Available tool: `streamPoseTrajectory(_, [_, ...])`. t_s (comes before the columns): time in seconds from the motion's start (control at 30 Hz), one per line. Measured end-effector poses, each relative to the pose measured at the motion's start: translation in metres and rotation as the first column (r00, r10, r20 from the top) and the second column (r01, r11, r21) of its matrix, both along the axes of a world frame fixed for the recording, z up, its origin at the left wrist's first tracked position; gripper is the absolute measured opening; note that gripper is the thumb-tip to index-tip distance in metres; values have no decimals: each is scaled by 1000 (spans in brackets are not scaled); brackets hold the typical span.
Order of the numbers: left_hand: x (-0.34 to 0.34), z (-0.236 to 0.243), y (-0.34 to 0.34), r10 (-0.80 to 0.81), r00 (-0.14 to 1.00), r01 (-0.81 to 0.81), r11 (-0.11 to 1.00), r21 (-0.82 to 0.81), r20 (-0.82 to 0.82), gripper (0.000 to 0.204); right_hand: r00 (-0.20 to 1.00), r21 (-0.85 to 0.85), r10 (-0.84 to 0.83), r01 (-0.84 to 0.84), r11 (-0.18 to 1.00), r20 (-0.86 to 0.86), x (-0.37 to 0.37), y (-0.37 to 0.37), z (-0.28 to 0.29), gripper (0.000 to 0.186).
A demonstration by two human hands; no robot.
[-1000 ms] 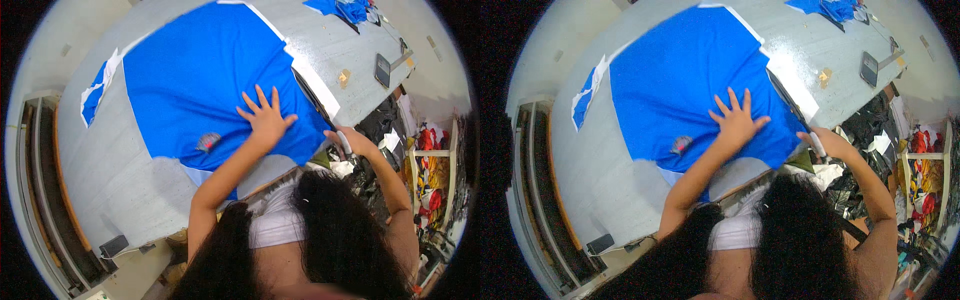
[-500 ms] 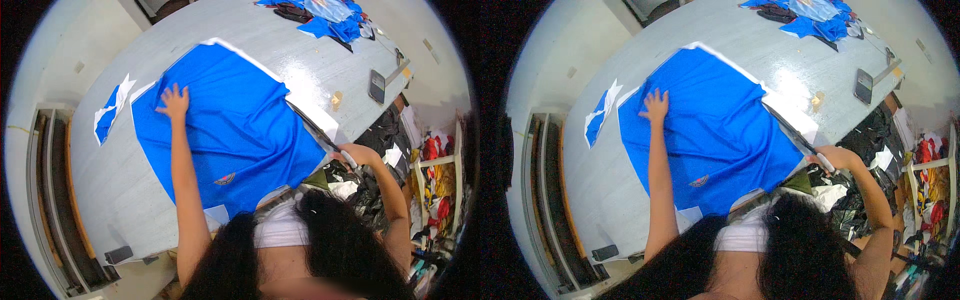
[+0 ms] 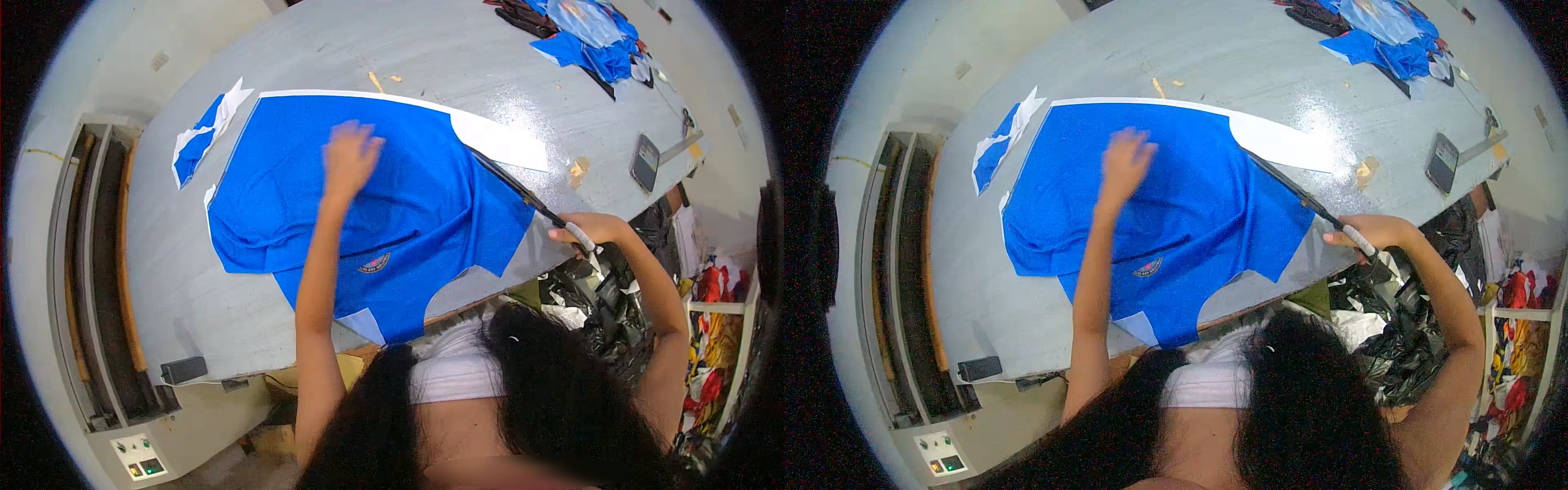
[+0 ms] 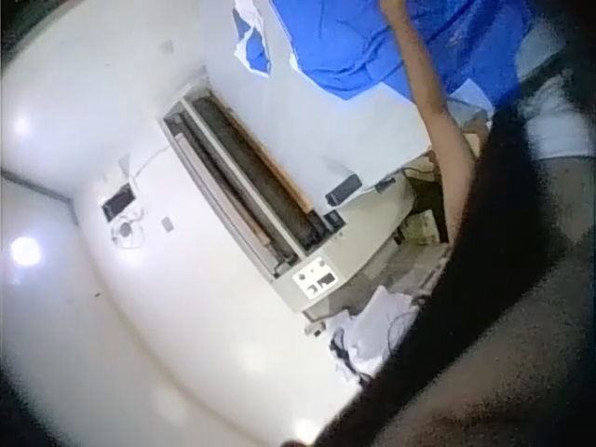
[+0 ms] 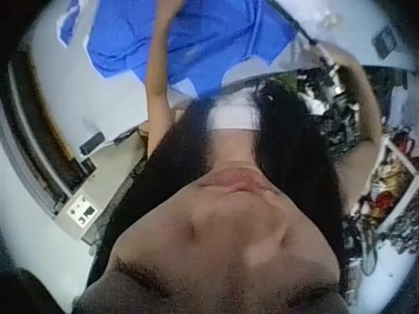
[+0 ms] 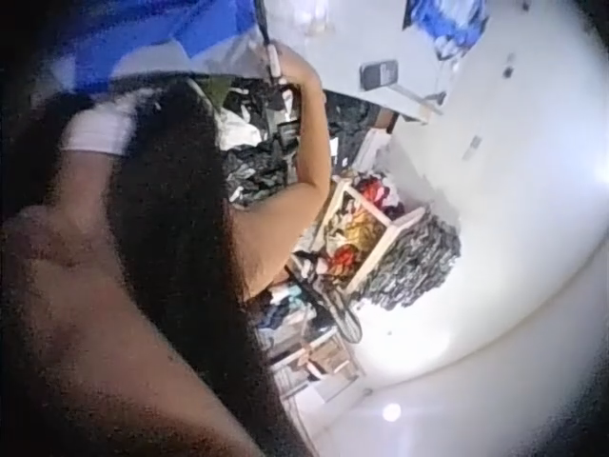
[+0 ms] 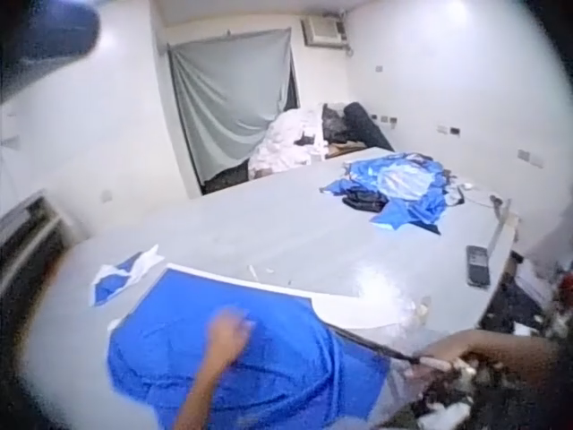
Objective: Cutting blue fabric pieces with patterns using tailor scissors.
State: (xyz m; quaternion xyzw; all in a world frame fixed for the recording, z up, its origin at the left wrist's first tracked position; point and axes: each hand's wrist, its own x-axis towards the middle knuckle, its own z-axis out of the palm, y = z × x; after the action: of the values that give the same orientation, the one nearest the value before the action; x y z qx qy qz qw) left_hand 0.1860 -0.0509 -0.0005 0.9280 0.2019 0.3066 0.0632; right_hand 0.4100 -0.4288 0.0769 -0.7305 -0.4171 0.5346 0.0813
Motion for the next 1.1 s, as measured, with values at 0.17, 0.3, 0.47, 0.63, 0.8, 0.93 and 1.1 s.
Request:
streamPoseTrajectory(0.17, [74,-13,-77,-155,957,104,972,-209,-244,68,992,-29,-87,85,996,-87,-3,24,-1,67])
streamPoseTrajectory(0.3, [85,-23,-84,-116,967,50,960,-277,-228,88,1000,37,7,-6,999,-28,-8,39,-10,72])
streamPoseTrajectory(0.47, [82,-28,-77,-112,962,55,973,-224,-250,94,998,-2,-54,54,999,-30,-13,42,-10,71])
streamPoseTrajectory(0.63, [77,-24,-67,-122,944,62,978,-199,-306,96,997,13,-62,62,998,-34,-16,42,-7,67])
streamPoseTrajectory(0.8, [76,-25,-61,-140,945,75,972,-222,-295,98,999,1,-5,5,1000,-48,-20,46,-3,68])
streamPoseTrajectory(0.93, [77,-27,-61,-142,947,83,975,-205,-289,98,995,4,-86,86,996,41,-22,48,-9,62])
streamPoseTrajectory(1.1, [75,-27,-59,-153,949,92,970,-224,-275,98,994,17,-95,95,995,46,-26,53,-1,56])
